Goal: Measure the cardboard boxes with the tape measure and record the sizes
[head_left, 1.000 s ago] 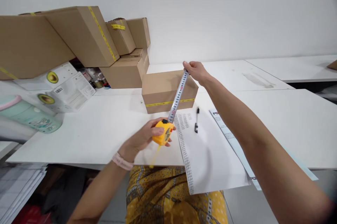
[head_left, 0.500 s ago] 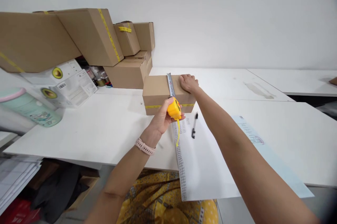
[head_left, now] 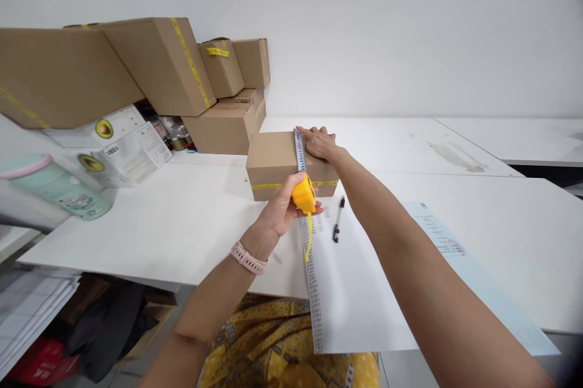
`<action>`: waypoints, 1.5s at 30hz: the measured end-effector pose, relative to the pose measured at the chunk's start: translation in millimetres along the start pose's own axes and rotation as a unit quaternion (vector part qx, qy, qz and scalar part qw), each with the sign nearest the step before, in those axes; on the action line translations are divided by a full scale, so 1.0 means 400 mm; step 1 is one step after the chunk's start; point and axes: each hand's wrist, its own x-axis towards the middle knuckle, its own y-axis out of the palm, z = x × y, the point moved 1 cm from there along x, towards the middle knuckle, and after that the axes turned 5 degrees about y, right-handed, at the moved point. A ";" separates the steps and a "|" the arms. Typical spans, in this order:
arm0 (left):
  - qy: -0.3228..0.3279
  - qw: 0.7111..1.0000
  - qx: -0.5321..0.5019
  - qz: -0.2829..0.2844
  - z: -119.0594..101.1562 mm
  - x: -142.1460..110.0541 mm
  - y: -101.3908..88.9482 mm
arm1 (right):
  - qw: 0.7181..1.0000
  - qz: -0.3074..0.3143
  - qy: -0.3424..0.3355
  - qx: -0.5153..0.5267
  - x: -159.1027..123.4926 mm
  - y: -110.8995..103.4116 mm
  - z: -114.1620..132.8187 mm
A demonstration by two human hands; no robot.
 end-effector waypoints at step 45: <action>0.207 0.963 0.170 -0.035 -0.233 0.020 -0.273 | 0.939 -0.198 0.152 0.237 -0.215 -0.094 -0.074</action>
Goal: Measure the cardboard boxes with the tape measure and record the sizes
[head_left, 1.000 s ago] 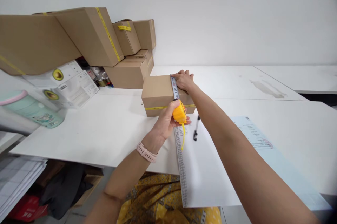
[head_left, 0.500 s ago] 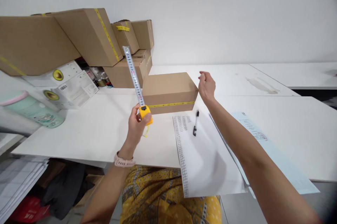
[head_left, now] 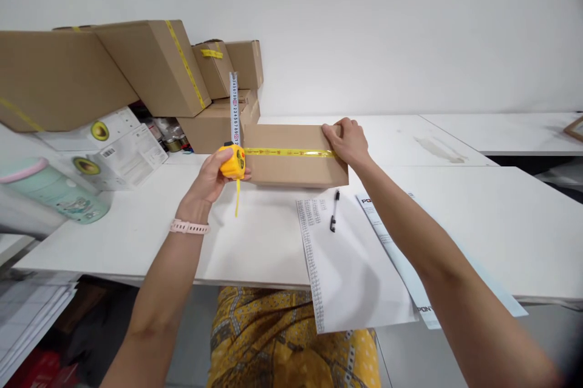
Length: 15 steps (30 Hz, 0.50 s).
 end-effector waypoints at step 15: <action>-0.124 0.977 -0.111 0.135 0.175 -0.318 0.232 | 0.967 -0.017 -0.192 -0.165 -0.002 0.015 0.031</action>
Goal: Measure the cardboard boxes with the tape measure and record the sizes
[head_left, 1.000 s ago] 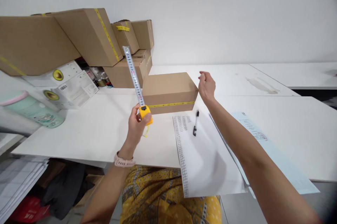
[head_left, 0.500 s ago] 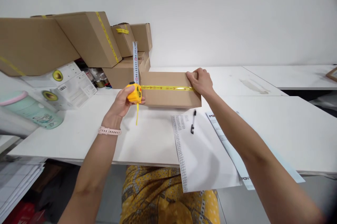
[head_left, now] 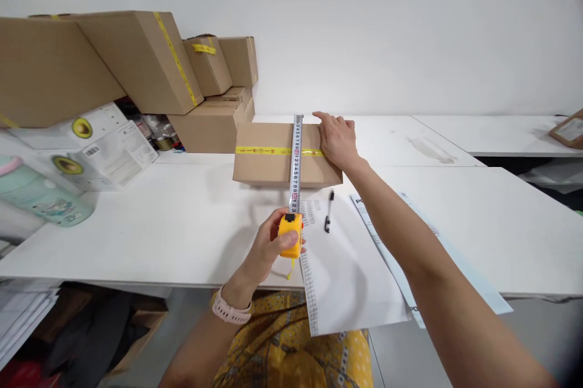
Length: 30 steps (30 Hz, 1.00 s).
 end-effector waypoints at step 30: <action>0.013 0.999 0.050 0.006 0.093 0.005 0.007 | 0.987 -0.011 -0.136 -0.084 0.028 0.025 -0.019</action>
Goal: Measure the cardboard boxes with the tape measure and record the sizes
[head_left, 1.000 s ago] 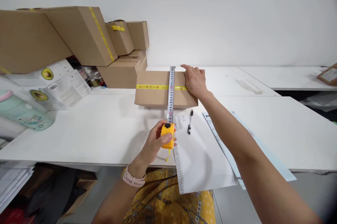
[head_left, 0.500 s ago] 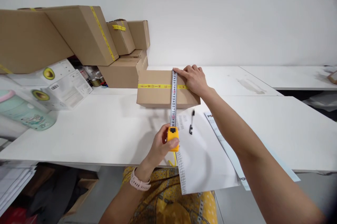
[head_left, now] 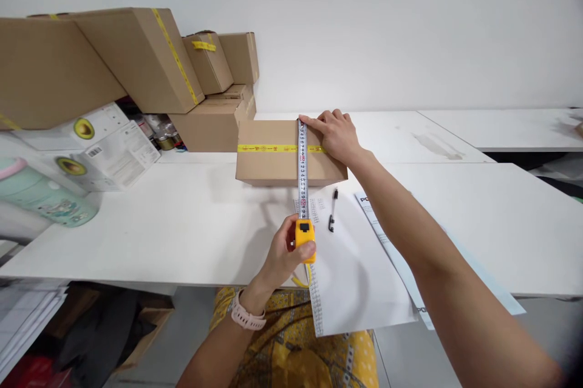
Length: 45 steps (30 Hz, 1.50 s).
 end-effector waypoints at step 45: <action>-0.062 0.996 0.017 0.056 0.057 -0.254 0.019 | 0.946 -0.022 0.183 0.268 -0.280 -0.026 0.142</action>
